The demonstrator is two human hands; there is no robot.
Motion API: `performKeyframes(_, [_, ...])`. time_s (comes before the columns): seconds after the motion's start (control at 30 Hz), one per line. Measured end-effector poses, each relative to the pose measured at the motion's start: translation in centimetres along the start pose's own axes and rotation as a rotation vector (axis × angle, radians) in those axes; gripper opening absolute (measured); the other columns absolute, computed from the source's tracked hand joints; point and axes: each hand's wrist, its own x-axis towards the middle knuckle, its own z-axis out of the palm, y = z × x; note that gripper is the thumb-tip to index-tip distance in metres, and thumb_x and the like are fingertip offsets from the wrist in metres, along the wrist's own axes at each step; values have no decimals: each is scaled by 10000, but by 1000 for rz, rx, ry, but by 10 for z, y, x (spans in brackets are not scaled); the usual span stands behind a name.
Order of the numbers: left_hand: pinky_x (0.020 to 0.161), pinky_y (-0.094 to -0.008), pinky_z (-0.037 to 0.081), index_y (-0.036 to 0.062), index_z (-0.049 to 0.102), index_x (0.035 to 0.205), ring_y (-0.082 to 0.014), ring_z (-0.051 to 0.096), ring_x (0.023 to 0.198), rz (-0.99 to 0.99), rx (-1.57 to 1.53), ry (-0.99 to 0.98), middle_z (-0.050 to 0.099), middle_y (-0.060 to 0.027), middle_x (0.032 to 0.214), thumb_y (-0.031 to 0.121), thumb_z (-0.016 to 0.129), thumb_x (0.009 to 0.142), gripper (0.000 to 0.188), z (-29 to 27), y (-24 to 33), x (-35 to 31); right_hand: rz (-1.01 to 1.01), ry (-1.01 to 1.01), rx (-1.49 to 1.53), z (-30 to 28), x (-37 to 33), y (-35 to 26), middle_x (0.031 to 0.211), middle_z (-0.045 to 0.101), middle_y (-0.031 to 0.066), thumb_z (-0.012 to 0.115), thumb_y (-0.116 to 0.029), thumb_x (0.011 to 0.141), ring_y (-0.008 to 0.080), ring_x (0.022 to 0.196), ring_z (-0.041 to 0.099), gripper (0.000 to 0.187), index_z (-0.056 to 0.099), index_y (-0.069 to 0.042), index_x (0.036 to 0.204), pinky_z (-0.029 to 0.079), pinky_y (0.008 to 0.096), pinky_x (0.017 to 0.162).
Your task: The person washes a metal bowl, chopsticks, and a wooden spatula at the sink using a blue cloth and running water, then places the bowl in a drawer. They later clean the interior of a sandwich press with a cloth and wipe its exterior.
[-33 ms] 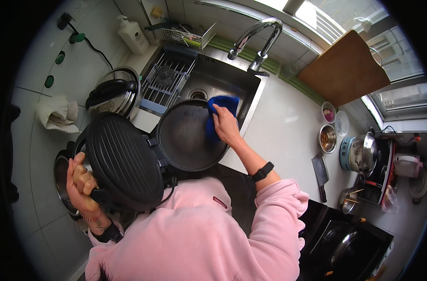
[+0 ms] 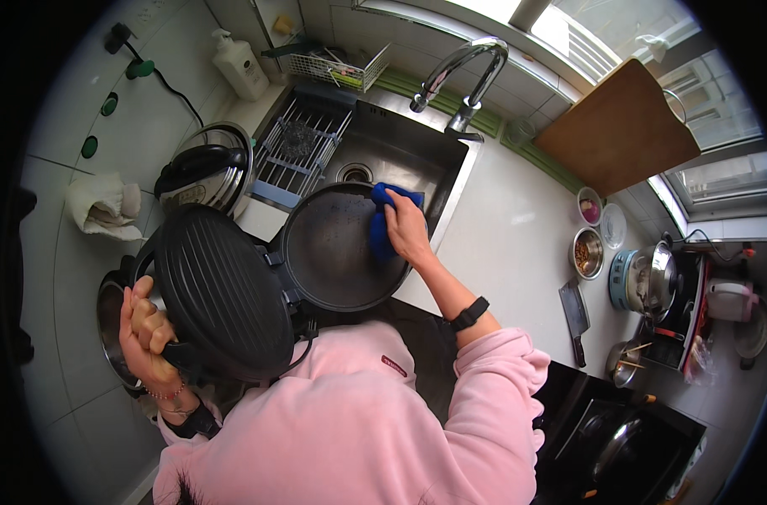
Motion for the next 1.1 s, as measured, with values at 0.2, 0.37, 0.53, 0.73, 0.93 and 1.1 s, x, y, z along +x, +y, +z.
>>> performKeyframes(0.2, [348,-210,92,124,269,839,-18,125,364,18,-15,17,182,62,517,252,236,1018,223,6,-6,3,150,502,176,-53,15,34,990,634,179,490,-189,897,304,921,607,277,594,-15,1086,448,346,841])
performKeyframes(0.37, [346,-209,100,120,267,844,-16,128,364,40,-54,2,186,61,516,254,221,1019,224,21,-10,12,341,527,213,-97,-6,81,901,641,142,453,-219,896,258,853,599,284,591,3,1007,444,339,798])
performKeyframes(0.53, [348,-209,113,122,265,847,-22,130,366,25,-6,-3,193,57,518,257,215,1018,224,40,-15,26,622,463,168,-95,-39,130,994,641,166,458,-228,880,285,948,594,341,589,2,1094,430,346,870])
performKeyframes(0.73, [372,-211,154,104,290,876,-26,147,393,107,-57,-43,178,56,542,282,215,1016,238,79,-40,40,434,49,-541,-72,-71,126,1242,488,88,605,-139,759,328,1178,374,295,626,-158,1052,313,550,909])
performKeyframes(0.93, [391,-229,170,96,296,880,-50,155,411,52,34,-74,197,41,576,270,212,1019,238,110,-62,59,482,55,-520,-74,-63,119,1275,408,133,715,-128,692,343,1185,359,428,544,-147,1084,336,519,888])
performKeyframes(1.1, [395,-233,178,102,290,870,-53,162,419,36,101,-136,208,33,587,258,198,1022,237,126,-84,73,62,206,-469,-44,-60,97,1285,397,158,713,-219,724,345,1169,377,545,476,-90,1198,339,505,892])
